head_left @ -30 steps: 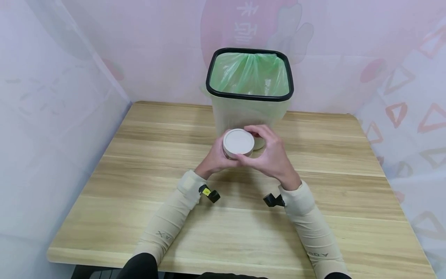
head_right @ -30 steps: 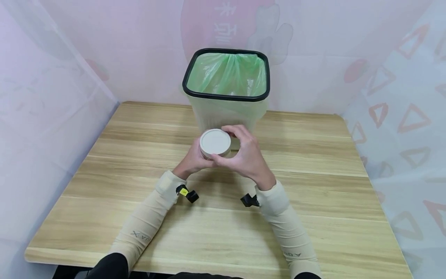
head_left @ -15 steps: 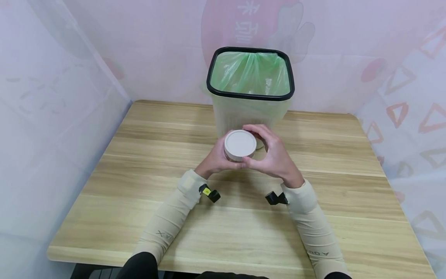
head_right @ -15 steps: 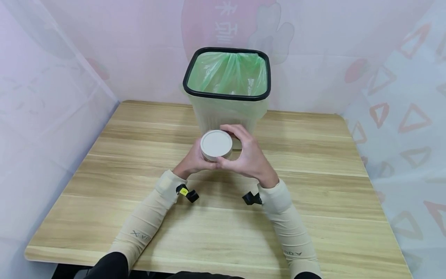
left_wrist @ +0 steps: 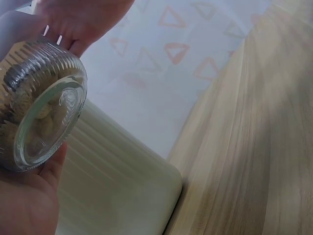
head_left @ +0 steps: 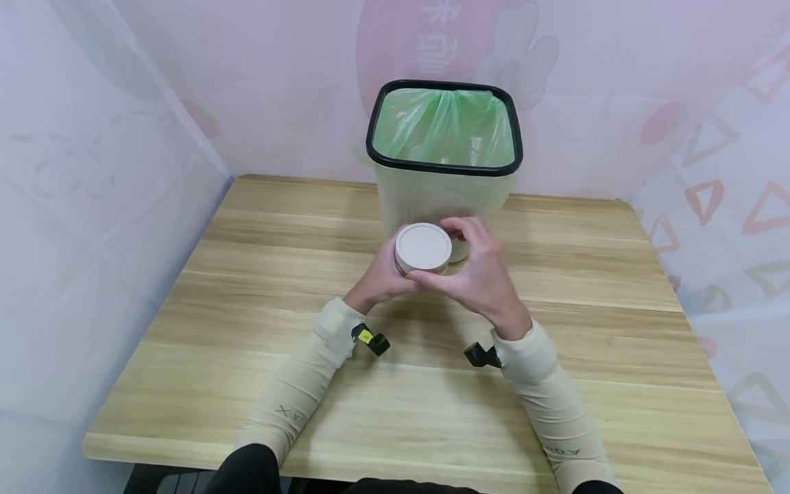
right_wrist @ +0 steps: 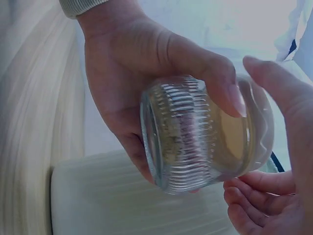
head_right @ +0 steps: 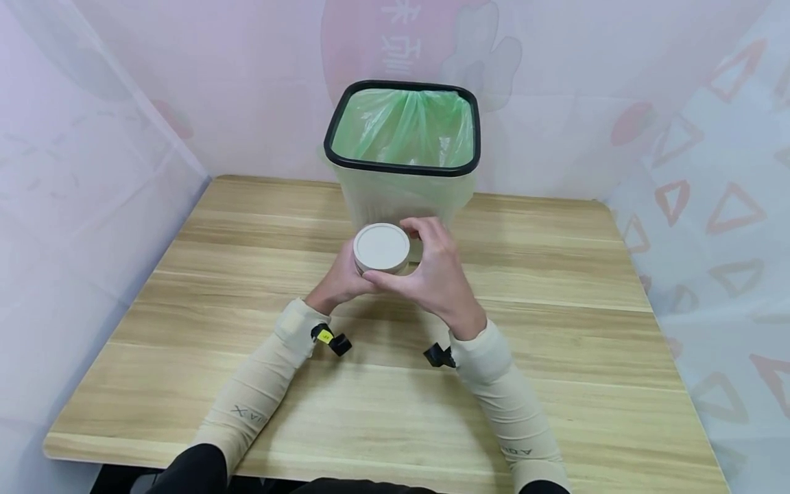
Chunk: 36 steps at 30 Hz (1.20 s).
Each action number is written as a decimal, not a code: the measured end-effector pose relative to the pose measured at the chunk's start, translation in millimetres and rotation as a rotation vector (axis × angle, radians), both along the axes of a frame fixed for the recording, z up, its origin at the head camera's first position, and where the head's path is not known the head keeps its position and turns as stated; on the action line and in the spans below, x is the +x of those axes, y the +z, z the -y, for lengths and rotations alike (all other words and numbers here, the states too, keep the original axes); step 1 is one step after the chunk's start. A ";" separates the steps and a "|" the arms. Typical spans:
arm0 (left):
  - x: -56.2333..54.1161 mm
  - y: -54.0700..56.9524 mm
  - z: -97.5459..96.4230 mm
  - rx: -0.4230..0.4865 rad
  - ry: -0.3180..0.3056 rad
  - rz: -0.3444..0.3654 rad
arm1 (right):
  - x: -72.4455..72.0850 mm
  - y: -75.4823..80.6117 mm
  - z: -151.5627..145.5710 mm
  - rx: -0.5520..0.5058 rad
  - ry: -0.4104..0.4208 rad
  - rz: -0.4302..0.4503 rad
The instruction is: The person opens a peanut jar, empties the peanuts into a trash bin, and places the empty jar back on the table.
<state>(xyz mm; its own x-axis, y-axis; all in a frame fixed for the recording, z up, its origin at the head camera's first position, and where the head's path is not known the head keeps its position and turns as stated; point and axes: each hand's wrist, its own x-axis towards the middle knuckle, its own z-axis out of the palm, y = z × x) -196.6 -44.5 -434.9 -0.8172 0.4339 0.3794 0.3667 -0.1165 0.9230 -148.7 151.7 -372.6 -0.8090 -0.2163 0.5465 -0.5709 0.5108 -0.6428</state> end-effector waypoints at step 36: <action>0.6 1.2 -0.6 0.000 0.008 0.009 | -4.7 0.9 -9.5 -0.113 0.103 0.106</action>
<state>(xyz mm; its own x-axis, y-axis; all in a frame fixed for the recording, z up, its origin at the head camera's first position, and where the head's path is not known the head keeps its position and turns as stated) -196.0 -44.0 -433.6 -0.8240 0.4274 0.3719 0.3589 -0.1142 0.9264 -153.4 161.3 -371.8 -0.8402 -0.2428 0.4850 -0.5423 0.3743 -0.7522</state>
